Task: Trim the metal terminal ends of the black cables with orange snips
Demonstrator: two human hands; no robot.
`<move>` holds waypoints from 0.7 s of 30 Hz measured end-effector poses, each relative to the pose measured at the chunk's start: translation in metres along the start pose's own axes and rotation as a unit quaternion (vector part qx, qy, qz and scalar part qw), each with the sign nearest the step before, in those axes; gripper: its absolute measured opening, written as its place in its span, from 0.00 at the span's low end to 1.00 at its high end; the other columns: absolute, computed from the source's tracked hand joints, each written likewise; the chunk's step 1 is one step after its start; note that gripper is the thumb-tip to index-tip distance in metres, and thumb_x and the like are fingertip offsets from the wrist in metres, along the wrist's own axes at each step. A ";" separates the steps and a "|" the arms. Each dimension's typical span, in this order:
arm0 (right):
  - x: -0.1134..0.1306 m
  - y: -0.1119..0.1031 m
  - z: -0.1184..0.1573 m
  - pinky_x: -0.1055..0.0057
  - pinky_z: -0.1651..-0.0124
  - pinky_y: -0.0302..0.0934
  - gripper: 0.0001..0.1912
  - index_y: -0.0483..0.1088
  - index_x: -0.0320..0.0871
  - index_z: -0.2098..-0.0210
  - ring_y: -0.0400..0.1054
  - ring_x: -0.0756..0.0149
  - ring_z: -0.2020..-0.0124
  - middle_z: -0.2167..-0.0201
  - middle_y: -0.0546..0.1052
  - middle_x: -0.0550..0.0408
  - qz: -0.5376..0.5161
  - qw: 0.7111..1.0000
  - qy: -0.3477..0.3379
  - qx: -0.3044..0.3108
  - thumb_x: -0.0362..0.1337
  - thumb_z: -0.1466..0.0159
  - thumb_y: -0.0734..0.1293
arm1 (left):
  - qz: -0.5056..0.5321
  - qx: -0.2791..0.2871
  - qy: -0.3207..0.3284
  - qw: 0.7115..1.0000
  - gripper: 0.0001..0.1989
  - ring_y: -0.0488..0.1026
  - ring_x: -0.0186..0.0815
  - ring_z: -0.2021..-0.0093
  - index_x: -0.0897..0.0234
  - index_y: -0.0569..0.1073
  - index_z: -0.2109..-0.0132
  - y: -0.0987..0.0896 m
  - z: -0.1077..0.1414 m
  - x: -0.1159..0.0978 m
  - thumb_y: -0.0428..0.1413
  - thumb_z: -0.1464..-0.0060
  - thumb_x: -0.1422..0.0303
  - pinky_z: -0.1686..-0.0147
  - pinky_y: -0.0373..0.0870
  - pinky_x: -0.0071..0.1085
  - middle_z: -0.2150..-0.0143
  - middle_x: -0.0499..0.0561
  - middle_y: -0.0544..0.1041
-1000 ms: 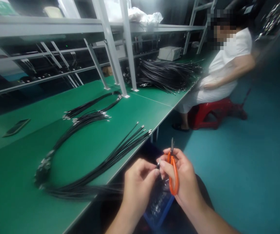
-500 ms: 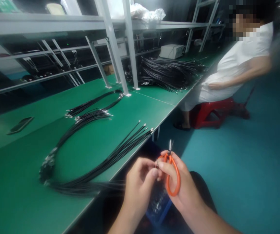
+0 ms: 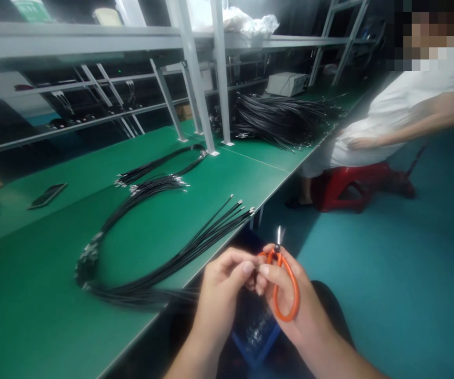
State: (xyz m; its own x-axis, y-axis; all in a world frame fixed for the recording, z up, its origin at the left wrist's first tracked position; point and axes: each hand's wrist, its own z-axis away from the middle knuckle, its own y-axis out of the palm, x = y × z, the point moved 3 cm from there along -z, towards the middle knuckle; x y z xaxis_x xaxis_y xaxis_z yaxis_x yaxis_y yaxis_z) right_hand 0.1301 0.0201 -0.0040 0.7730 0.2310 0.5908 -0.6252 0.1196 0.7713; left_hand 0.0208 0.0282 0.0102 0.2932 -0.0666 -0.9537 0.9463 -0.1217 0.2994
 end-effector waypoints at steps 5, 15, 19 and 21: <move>0.000 0.000 0.000 0.76 0.70 0.60 0.11 0.66 0.44 0.64 0.63 0.74 0.78 0.75 0.72 0.60 0.005 1.000 0.002 0.000 0.27 0.46 0.68 | 0.027 0.001 -0.029 0.999 0.05 0.67 0.29 0.75 0.67 0.73 0.68 -0.002 0.002 0.002 0.57 0.45 0.70 0.71 0.64 0.26 0.75 0.47 0.73; 0.000 0.001 -0.002 0.78 0.72 0.61 0.11 0.68 0.44 0.65 0.63 0.74 0.77 0.74 0.72 0.59 -0.015 1.000 -0.008 -0.008 0.27 0.47 0.69 | 0.044 0.002 -0.003 0.999 0.08 0.67 0.28 0.74 0.65 0.68 0.72 0.003 -0.001 0.001 0.59 0.48 0.70 0.71 0.65 0.25 0.71 0.46 0.69; -0.002 -0.002 -0.005 0.77 0.72 0.61 0.10 0.69 0.43 0.65 0.64 0.73 0.77 0.75 0.72 0.58 -0.043 0.999 0.007 0.003 0.27 0.46 0.68 | 0.002 -0.032 0.002 0.999 0.05 0.66 0.27 0.72 0.65 0.69 0.69 -0.006 0.001 0.001 0.57 0.47 0.70 0.68 0.66 0.26 0.67 0.47 0.68; -0.002 -0.001 -0.006 0.77 0.72 0.61 0.10 0.69 0.43 0.65 0.64 0.73 0.77 0.75 0.72 0.59 -0.041 0.999 0.004 0.005 0.27 0.46 0.68 | -0.027 -0.046 0.017 0.998 0.04 0.67 0.28 0.72 0.64 0.70 0.64 -0.006 0.002 -0.003 0.56 0.46 0.68 0.68 0.66 0.25 0.69 0.46 0.70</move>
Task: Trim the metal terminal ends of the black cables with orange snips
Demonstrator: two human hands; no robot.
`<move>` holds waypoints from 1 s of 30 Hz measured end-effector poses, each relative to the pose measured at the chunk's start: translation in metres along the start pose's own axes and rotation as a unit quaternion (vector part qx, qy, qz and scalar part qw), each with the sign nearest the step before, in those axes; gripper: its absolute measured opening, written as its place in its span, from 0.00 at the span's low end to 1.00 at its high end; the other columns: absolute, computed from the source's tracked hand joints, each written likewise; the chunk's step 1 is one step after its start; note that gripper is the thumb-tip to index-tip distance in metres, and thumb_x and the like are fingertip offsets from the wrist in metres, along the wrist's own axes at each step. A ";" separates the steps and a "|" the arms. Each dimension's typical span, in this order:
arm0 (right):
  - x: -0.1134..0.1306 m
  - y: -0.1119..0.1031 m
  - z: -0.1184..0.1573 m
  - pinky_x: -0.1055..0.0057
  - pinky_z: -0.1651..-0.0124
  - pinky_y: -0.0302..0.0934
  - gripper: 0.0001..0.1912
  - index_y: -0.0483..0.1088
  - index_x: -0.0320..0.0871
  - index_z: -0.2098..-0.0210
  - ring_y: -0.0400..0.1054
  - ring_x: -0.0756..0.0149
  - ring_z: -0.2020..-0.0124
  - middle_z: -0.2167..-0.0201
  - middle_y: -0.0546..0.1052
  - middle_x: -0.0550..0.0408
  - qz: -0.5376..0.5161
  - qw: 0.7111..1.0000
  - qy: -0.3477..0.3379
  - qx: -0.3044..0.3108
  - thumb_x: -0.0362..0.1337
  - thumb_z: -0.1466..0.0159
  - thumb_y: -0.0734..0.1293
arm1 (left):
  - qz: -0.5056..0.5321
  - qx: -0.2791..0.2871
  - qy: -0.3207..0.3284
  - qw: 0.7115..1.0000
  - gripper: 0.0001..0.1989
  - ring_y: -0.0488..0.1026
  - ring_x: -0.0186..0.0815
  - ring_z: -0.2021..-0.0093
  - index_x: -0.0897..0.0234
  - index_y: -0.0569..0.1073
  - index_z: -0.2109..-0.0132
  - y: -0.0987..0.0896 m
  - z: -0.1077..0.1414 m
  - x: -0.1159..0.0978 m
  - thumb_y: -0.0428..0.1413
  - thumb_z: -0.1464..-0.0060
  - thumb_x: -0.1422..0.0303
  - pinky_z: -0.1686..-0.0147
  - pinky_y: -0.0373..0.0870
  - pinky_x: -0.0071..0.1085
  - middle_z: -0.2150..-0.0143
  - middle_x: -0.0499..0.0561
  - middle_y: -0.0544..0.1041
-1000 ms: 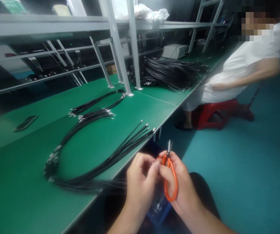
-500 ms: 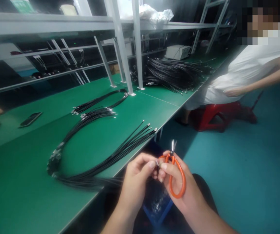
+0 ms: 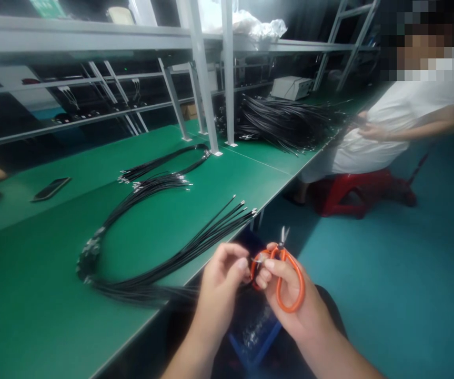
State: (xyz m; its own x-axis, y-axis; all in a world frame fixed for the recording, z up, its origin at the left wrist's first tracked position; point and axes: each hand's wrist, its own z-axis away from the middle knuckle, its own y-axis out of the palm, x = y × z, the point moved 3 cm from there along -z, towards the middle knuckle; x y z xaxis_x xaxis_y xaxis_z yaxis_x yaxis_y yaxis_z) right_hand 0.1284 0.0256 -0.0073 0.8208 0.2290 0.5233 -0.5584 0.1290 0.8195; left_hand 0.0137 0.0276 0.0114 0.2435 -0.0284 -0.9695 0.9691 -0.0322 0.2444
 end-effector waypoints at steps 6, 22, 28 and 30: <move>-0.001 0.006 0.002 0.77 0.71 0.61 0.11 0.68 0.43 0.64 0.64 0.73 0.76 0.74 0.72 0.59 0.003 1.000 -0.003 0.002 0.26 0.45 0.69 | -0.011 0.022 0.018 1.000 0.06 0.68 0.28 0.77 0.65 0.69 0.70 0.012 -0.002 -0.012 0.58 0.48 0.70 0.76 0.66 0.24 0.74 0.45 0.71; 0.001 0.006 -0.001 0.76 0.72 0.61 0.11 0.68 0.42 0.64 0.64 0.73 0.76 0.73 0.72 0.58 -0.010 1.000 -0.010 0.001 0.25 0.45 0.67 | -0.270 -0.062 0.166 0.946 0.03 0.71 0.33 0.66 0.64 0.71 0.67 -0.004 0.002 -0.020 0.54 0.46 0.74 0.66 0.69 0.28 0.65 0.50 0.71; 0.000 0.010 0.000 0.76 0.71 0.62 0.10 0.68 0.42 0.64 0.64 0.72 0.75 0.74 0.72 0.58 -0.025 1.000 -0.005 0.017 0.25 0.44 0.67 | -0.493 -0.075 0.373 0.782 0.10 0.74 0.34 0.64 0.62 0.76 0.59 0.005 0.015 -0.030 0.55 0.47 0.77 0.64 0.71 0.27 0.57 0.54 0.74; 0.000 0.011 0.000 0.76 0.71 0.62 0.10 0.68 0.42 0.64 0.65 0.72 0.75 0.73 0.72 0.58 -0.029 0.999 -0.004 0.018 0.25 0.44 0.67 | -0.502 -0.079 0.369 0.778 0.08 0.75 0.33 0.66 0.62 0.77 0.62 0.004 0.013 -0.028 0.55 0.46 0.76 0.66 0.71 0.26 0.59 0.54 0.75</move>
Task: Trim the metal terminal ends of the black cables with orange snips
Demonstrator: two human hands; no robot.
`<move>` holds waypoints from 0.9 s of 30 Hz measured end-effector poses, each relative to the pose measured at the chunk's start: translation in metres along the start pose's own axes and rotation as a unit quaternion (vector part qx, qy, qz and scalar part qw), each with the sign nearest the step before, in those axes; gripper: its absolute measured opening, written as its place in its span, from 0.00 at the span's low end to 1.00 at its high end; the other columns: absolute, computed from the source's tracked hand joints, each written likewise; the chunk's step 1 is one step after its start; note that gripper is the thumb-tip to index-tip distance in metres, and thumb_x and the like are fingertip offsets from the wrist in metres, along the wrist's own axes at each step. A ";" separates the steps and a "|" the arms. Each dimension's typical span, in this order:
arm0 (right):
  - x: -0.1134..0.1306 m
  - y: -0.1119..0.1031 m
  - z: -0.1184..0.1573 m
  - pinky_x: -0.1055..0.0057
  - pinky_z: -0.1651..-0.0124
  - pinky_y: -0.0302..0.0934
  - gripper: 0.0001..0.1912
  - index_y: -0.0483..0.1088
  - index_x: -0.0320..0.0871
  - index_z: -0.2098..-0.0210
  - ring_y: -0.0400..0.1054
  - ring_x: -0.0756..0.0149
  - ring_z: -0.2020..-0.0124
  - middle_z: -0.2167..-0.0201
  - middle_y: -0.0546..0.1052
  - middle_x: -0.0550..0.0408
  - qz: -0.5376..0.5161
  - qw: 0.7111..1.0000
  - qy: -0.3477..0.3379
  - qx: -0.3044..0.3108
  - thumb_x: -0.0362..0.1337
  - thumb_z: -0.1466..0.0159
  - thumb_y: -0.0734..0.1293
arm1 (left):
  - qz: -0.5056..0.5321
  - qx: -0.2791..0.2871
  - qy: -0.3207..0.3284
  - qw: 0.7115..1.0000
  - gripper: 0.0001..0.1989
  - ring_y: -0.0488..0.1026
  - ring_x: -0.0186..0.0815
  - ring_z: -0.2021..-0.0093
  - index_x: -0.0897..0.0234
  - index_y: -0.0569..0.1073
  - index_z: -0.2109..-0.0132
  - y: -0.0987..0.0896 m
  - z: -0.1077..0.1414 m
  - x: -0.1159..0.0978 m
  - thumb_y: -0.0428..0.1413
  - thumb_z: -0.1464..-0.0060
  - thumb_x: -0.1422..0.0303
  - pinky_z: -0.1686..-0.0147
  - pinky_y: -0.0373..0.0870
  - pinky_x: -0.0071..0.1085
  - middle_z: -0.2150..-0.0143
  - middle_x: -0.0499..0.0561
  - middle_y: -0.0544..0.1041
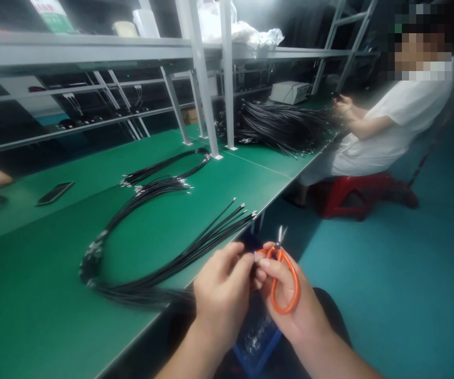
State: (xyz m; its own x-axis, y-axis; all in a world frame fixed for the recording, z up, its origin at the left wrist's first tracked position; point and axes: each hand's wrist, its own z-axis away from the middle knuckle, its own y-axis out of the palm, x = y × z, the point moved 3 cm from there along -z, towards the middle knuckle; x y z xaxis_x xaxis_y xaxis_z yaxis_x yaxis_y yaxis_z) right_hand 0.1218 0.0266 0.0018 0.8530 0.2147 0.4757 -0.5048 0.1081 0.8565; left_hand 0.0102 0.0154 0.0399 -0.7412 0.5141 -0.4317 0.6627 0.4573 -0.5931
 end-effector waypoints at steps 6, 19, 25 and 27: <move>0.001 0.005 -0.003 0.77 0.71 0.62 0.11 0.68 0.41 0.65 0.64 0.74 0.76 0.73 0.72 0.57 -0.021 1.000 0.001 -0.015 0.23 0.46 0.67 | 0.125 0.066 -0.154 0.978 0.07 0.75 0.35 0.61 0.60 0.74 0.61 0.000 0.000 0.015 0.52 0.43 0.74 0.63 0.70 0.27 0.61 0.50 0.76; 0.006 0.009 -0.003 0.79 0.72 0.58 0.12 0.64 0.44 0.61 0.61 0.77 0.78 0.69 0.74 0.58 0.083 0.994 -0.069 -0.011 0.29 0.43 0.70 | 0.379 0.111 -0.319 0.862 0.03 0.72 0.29 0.69 0.62 0.74 0.68 0.012 0.007 0.015 0.59 0.47 0.69 0.68 0.66 0.22 0.71 0.44 0.76; 0.006 0.005 -0.003 0.80 0.76 0.54 0.13 0.63 0.47 0.62 0.59 0.78 0.80 0.76 0.69 0.65 0.151 0.984 -0.092 -0.009 0.28 0.43 0.68 | 0.396 0.100 -0.342 0.846 0.03 0.68 0.28 0.73 0.63 0.74 0.68 0.010 0.006 0.019 0.60 0.48 0.68 0.71 0.64 0.22 0.72 0.44 0.75; 0.011 0.001 -0.001 0.79 0.74 0.57 0.13 0.64 0.48 0.60 0.62 0.75 0.77 0.72 0.72 0.63 0.238 0.957 -0.164 -0.035 0.29 0.42 0.68 | 0.398 0.102 -0.353 0.840 0.05 0.67 0.27 0.73 0.64 0.74 0.68 0.010 0.006 0.022 0.60 0.49 0.68 0.72 0.63 0.22 0.72 0.44 0.74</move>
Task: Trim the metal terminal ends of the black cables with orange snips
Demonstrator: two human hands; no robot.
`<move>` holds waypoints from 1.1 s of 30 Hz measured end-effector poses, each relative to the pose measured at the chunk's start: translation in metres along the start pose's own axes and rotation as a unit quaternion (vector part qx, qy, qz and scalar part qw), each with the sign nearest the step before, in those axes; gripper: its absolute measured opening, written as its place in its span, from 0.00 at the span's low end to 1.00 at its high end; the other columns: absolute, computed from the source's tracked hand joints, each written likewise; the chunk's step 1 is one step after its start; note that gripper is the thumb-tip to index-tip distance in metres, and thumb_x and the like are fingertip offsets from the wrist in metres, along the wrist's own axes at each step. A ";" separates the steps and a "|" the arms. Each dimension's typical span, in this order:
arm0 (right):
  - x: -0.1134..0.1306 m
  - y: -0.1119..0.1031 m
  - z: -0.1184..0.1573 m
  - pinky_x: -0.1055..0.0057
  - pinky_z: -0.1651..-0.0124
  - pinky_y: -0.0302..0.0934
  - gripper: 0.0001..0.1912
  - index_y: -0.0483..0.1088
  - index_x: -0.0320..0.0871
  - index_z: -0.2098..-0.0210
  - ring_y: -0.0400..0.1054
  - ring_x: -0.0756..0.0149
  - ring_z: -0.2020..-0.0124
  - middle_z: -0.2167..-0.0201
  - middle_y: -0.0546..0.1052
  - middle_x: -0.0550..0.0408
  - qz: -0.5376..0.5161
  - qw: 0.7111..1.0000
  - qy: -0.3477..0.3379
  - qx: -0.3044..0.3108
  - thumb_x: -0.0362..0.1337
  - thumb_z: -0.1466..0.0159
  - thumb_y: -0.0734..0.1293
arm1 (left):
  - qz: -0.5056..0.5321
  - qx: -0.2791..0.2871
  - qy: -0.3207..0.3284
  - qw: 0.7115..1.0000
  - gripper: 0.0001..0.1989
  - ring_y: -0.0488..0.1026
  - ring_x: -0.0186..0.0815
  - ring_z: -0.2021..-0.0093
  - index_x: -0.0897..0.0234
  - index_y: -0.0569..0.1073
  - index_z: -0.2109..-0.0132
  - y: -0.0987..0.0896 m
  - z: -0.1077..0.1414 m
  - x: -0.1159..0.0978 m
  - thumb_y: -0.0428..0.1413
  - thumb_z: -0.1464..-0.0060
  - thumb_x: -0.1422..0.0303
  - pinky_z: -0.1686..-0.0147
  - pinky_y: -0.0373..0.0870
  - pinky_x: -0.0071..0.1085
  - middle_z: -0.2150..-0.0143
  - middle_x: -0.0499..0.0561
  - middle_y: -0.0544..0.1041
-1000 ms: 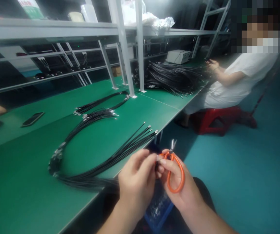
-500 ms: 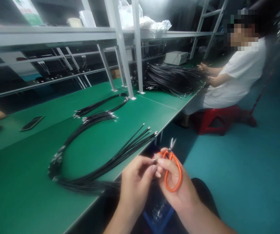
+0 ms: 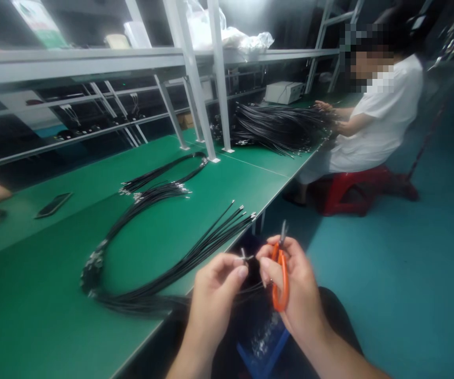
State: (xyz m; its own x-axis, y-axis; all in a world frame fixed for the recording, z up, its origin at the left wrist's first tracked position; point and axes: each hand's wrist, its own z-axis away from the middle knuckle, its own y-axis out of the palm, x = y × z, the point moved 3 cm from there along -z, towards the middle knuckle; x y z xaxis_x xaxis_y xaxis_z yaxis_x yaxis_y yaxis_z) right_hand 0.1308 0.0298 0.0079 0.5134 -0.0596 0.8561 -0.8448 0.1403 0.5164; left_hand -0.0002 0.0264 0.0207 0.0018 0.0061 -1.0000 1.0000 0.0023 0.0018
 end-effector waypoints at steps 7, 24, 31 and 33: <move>0.011 0.000 0.007 0.70 0.63 0.64 0.15 0.67 0.51 0.58 0.70 0.67 0.66 0.61 0.76 0.57 0.281 0.938 -0.197 0.045 0.27 0.42 0.67 | 0.024 0.026 -0.012 0.999 0.06 0.66 0.28 0.74 0.66 0.74 0.69 0.002 0.000 -0.004 0.60 0.49 0.68 0.74 0.62 0.23 0.73 0.46 0.74; 0.005 -0.017 0.028 0.69 0.62 0.67 0.18 0.70 0.50 0.59 0.73 0.63 0.67 0.66 0.78 0.54 0.272 0.953 -0.131 0.022 0.27 0.48 0.71 | 0.063 -0.035 0.020 0.997 0.04 0.66 0.26 0.75 0.65 0.75 0.68 -0.006 0.000 0.006 0.61 0.50 0.69 0.74 0.65 0.21 0.72 0.46 0.74; 0.000 -0.010 0.035 0.79 0.84 0.53 0.13 0.72 0.40 0.67 0.59 0.77 0.86 0.80 0.72 0.58 0.122 0.957 0.229 0.130 0.36 0.51 0.74 | 0.049 -0.068 0.090 0.992 0.01 0.69 0.29 0.71 0.63 0.75 0.67 -0.006 0.000 0.011 0.60 0.49 0.72 0.74 0.67 0.22 0.69 0.47 0.74; -0.002 -0.009 0.033 0.81 0.87 0.46 0.15 0.72 0.39 0.67 0.53 0.81 0.89 0.81 0.71 0.59 0.097 0.947 0.275 0.134 0.40 0.51 0.74 | 0.038 -0.064 0.105 0.992 0.01 0.70 0.31 0.69 0.62 0.75 0.66 -0.006 0.001 0.011 0.59 0.48 0.72 0.73 0.68 0.23 0.68 0.48 0.74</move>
State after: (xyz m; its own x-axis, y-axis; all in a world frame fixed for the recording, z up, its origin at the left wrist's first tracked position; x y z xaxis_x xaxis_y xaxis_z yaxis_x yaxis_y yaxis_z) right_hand 0.1322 -0.0036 0.0023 0.2828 0.4750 0.8333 -0.9015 -0.1651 0.4001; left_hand -0.0062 0.0256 0.0097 0.0636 0.2188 -0.9737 0.9885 0.1205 0.0917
